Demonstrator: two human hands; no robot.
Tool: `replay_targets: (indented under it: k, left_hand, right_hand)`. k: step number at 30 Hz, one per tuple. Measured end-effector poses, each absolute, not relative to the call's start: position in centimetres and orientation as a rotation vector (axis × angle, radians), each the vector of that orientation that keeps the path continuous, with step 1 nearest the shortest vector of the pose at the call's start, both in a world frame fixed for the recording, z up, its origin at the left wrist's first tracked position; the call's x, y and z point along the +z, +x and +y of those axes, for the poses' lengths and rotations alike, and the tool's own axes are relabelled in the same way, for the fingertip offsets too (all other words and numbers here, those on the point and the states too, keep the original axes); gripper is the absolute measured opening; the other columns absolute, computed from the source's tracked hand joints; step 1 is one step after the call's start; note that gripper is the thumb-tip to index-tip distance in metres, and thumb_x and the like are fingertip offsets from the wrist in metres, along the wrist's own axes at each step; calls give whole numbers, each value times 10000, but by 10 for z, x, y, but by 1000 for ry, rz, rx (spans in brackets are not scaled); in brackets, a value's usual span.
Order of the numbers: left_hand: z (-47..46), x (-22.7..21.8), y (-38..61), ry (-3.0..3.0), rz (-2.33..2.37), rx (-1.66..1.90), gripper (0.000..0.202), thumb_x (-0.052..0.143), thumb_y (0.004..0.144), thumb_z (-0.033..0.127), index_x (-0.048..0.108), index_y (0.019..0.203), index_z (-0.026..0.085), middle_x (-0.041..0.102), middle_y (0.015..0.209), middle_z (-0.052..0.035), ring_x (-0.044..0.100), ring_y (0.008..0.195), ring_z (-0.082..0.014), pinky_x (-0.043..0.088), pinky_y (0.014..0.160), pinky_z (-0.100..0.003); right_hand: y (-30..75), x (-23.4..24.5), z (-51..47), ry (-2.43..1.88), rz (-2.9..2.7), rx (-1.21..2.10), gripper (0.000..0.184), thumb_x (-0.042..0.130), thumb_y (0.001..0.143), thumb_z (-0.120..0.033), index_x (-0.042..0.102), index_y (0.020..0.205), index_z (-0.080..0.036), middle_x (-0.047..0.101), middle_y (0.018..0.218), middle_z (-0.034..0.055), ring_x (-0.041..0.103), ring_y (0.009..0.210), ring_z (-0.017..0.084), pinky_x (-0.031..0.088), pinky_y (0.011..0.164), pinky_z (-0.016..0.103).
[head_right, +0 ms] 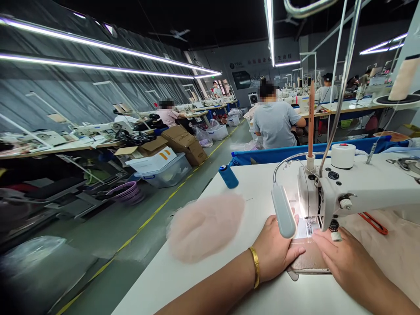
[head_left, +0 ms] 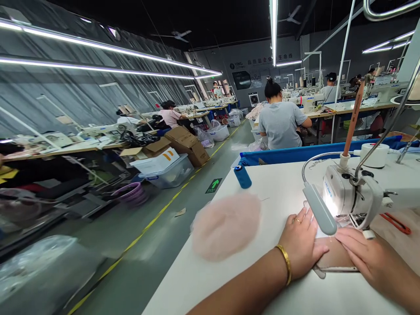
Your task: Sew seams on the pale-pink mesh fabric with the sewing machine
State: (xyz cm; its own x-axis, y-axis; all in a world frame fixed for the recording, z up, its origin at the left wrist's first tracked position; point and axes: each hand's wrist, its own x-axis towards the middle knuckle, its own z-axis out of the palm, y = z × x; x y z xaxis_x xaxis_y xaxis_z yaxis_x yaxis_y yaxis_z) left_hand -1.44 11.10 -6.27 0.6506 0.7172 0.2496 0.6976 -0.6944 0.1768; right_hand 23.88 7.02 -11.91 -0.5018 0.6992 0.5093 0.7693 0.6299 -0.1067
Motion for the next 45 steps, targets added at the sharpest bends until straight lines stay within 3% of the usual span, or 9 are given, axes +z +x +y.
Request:
replay_targets:
  k: [6,9,12,19,25,30,33,36,45]
  left_hand:
    - [80,-21,-23,2842,1044,-33,291,677,966,476,703,928,188,760,866,-78,706,805,-291,531,800,-441]
    - [91,-7,-31,2828,1195,-76,154,608,972,317,660,901,190,742,913,-84,680,883,-294,518,809,-429]
    - [111,-14,-38,2764,1388,3,238,715,897,382,645,989,174,714,1057,-111,638,1007,-314,523,872,-430]
    - [125,-45,-38,2750,1380,142,57,578,915,186,581,860,203,679,972,-81,600,913,-272,498,831,-408]
    - [120,-64,-30,2793,1099,666,131,531,863,118,501,787,220,636,838,-50,553,800,-229,473,756,-364]
    - [110,-71,-24,2724,805,1166,119,504,902,117,521,844,219,645,797,-33,557,747,-205,471,719,-349]
    - [104,-69,-21,2680,732,1237,106,519,909,112,559,911,211,689,875,-54,613,795,-208,508,749,-358]
    - [99,-65,-18,2697,736,1264,168,541,915,133,625,1045,198,707,984,-94,656,899,-243,541,782,-385]
    - [98,-67,-13,2745,735,1282,310,577,948,150,691,1232,200,701,1083,-138,688,968,-274,589,791,-414]
  right_hand:
    - [203,-99,58,-878,-2374,-9,479,550,1025,-195,586,1498,-260,712,1437,109,695,1284,270,594,1044,415]
    - [194,-86,53,-660,-2452,57,373,538,1033,-182,652,1385,-226,785,1277,121,751,1131,253,606,977,380]
    - [195,-71,50,-591,-2541,135,279,580,1034,-165,675,1292,-212,811,1149,109,765,1031,221,607,917,316]
    - [196,-52,42,-501,-2561,371,200,467,1095,-232,622,974,-268,755,851,35,687,725,183,519,678,306]
    - [211,-78,41,-946,-2329,465,105,522,1063,-322,615,1089,-282,731,984,50,692,855,233,560,749,358]
    - [214,-111,46,-1417,-1979,367,447,611,1031,-520,539,1421,-313,730,1282,102,730,969,283,601,642,351]
    - [209,-110,49,-1318,-2018,453,231,462,1110,-402,651,1208,-312,755,1097,51,725,920,244,604,712,355]
    - [203,-101,49,-1255,-2000,448,303,390,1136,-348,666,1027,-288,721,924,21,691,839,222,576,749,378]
    - [202,-93,49,-1206,-2025,347,269,437,1123,-309,638,952,-261,690,840,5,657,770,200,558,685,346]
